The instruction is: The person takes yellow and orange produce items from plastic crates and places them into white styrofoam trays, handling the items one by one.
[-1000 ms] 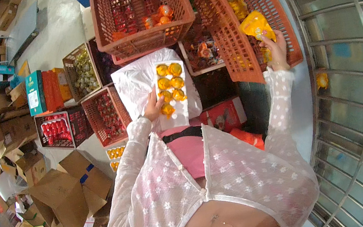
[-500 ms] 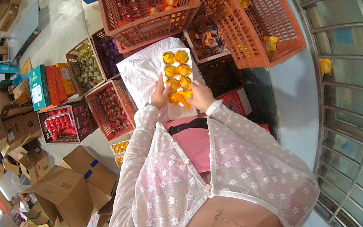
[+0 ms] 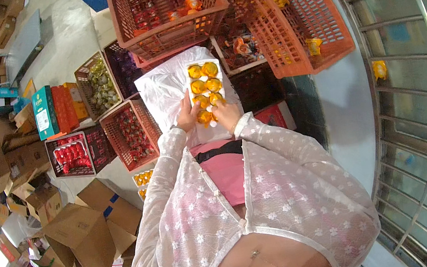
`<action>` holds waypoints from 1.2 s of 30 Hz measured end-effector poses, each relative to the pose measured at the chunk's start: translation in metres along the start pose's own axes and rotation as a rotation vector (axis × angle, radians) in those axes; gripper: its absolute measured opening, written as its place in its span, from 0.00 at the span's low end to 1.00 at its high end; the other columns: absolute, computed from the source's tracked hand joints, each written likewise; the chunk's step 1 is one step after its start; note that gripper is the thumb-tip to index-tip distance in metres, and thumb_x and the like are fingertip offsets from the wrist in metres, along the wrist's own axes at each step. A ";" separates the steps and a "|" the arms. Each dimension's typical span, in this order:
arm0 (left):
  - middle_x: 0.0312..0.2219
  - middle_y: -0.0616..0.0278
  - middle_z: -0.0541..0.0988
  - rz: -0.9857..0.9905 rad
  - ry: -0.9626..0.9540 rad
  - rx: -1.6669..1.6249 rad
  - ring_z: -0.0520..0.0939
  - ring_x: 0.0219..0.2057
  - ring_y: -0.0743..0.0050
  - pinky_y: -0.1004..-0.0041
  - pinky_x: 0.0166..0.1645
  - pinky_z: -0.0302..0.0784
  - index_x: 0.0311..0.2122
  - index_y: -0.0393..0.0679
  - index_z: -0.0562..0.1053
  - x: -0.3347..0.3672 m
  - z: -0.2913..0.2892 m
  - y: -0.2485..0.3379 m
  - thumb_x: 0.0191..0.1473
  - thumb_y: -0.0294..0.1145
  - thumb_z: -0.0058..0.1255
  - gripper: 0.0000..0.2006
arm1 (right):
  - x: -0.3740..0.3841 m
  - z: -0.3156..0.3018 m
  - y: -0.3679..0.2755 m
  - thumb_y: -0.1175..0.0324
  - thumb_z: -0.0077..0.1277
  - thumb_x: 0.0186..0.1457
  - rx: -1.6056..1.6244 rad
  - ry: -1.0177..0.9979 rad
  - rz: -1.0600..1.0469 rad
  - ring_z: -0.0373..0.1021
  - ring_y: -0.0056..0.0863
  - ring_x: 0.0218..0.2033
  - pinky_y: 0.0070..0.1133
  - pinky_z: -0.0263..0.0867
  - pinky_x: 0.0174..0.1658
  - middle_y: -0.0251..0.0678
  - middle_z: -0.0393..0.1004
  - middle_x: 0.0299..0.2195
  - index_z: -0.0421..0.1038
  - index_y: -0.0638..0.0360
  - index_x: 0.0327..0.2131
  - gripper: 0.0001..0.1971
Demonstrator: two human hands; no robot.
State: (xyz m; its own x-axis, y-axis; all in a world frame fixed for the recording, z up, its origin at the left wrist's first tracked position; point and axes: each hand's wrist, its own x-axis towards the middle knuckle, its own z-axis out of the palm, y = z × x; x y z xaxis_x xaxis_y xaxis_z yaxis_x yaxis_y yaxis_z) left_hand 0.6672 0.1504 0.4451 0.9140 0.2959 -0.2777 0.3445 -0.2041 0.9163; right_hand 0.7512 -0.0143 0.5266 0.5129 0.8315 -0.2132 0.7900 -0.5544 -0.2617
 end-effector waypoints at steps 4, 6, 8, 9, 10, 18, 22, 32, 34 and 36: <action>0.53 0.41 0.58 -0.006 -0.004 -0.046 0.60 0.57 0.47 0.64 0.60 0.54 0.64 0.45 0.43 0.001 0.001 -0.002 0.59 0.44 0.41 0.33 | 0.005 0.015 -0.004 0.70 0.46 0.47 -0.023 0.031 0.017 0.73 0.37 0.25 0.32 0.69 0.26 0.39 0.70 0.31 0.70 0.57 0.29 0.05; 0.54 0.41 0.58 0.018 0.020 -0.011 0.60 0.57 0.47 0.63 0.60 0.54 0.64 0.44 0.43 0.003 0.003 -0.013 0.59 0.43 0.41 0.33 | 0.002 0.014 -0.003 0.70 0.46 0.48 0.006 0.047 0.004 0.73 0.37 0.25 0.32 0.69 0.27 0.39 0.70 0.31 0.70 0.57 0.30 0.05; 0.55 0.41 0.58 0.038 0.034 0.021 0.59 0.57 0.47 0.63 0.60 0.53 0.63 0.43 0.44 0.004 0.004 -0.016 0.59 0.42 0.41 0.33 | 0.000 0.014 0.003 0.68 0.49 0.47 0.016 -0.005 0.040 0.73 0.38 0.26 0.33 0.68 0.30 0.38 0.71 0.32 0.71 0.56 0.30 0.06; 0.55 0.41 0.57 0.031 0.013 0.014 0.59 0.58 0.47 0.63 0.60 0.53 0.63 0.42 0.44 0.004 0.003 -0.008 0.59 0.41 0.41 0.32 | -0.002 0.007 0.011 0.66 0.51 0.46 0.092 -0.021 0.007 0.73 0.38 0.27 0.33 0.68 0.31 0.38 0.72 0.31 0.72 0.56 0.30 0.07; 0.55 0.41 0.57 0.024 -0.009 0.007 0.58 0.58 0.47 0.63 0.60 0.53 0.63 0.42 0.45 0.004 0.002 0.000 0.59 0.41 0.41 0.32 | -0.007 -0.003 0.022 0.65 0.53 0.45 0.167 -0.038 -0.025 0.73 0.39 0.28 0.34 0.68 0.32 0.38 0.73 0.31 0.73 0.56 0.30 0.08; 0.56 0.42 0.57 0.021 0.015 0.050 0.57 0.59 0.49 0.65 0.61 0.51 0.63 0.42 0.46 -0.001 -0.004 -0.008 0.60 0.39 0.40 0.31 | 0.024 -0.235 0.123 0.65 0.53 0.52 0.667 0.639 0.160 0.73 0.27 0.27 0.23 0.67 0.32 0.36 0.77 0.27 0.75 0.59 0.31 0.08; 0.57 0.43 0.55 -0.044 -0.039 0.043 0.56 0.60 0.50 0.65 0.61 0.51 0.63 0.42 0.45 0.006 -0.002 -0.006 0.60 0.43 0.39 0.32 | 0.048 -0.266 0.257 0.65 0.51 0.55 0.635 0.393 0.650 0.71 0.22 0.25 0.23 0.68 0.29 0.35 0.76 0.32 0.72 0.61 0.41 0.13; 0.56 0.43 0.57 0.016 -0.030 0.010 0.58 0.59 0.51 0.67 0.60 0.53 0.63 0.41 0.46 0.004 -0.004 -0.001 0.60 0.44 0.40 0.32 | 0.050 -0.158 0.317 0.66 0.45 0.56 -0.044 -0.698 0.965 0.65 0.36 0.49 0.32 0.62 0.52 0.42 0.64 0.51 0.62 0.59 0.51 0.19; 0.55 0.43 0.58 0.002 -0.020 0.015 0.59 0.58 0.52 0.68 0.60 0.53 0.63 0.41 0.46 0.001 -0.006 0.001 0.59 0.44 0.40 0.32 | 0.051 -0.145 0.327 0.67 0.44 0.55 -0.039 -0.688 0.976 0.66 0.36 0.48 0.31 0.62 0.51 0.42 0.65 0.49 0.62 0.60 0.50 0.19; 0.55 0.44 0.59 -0.015 -0.013 0.024 0.59 0.58 0.53 0.68 0.60 0.53 0.63 0.41 0.46 0.002 -0.006 -0.001 0.59 0.44 0.40 0.32 | 0.053 -0.139 0.333 0.67 0.44 0.55 -0.024 -0.665 0.984 0.67 0.35 0.46 0.31 0.63 0.51 0.42 0.66 0.47 0.63 0.61 0.50 0.18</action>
State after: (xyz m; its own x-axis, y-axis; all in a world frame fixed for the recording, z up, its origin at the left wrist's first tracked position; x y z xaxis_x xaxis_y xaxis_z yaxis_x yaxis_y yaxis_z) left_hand 0.6674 0.1563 0.4453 0.9113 0.2871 -0.2952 0.3631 -0.2221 0.9049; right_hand 1.0884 -0.1499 0.5589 0.6332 -0.1365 -0.7618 0.1636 -0.9385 0.3041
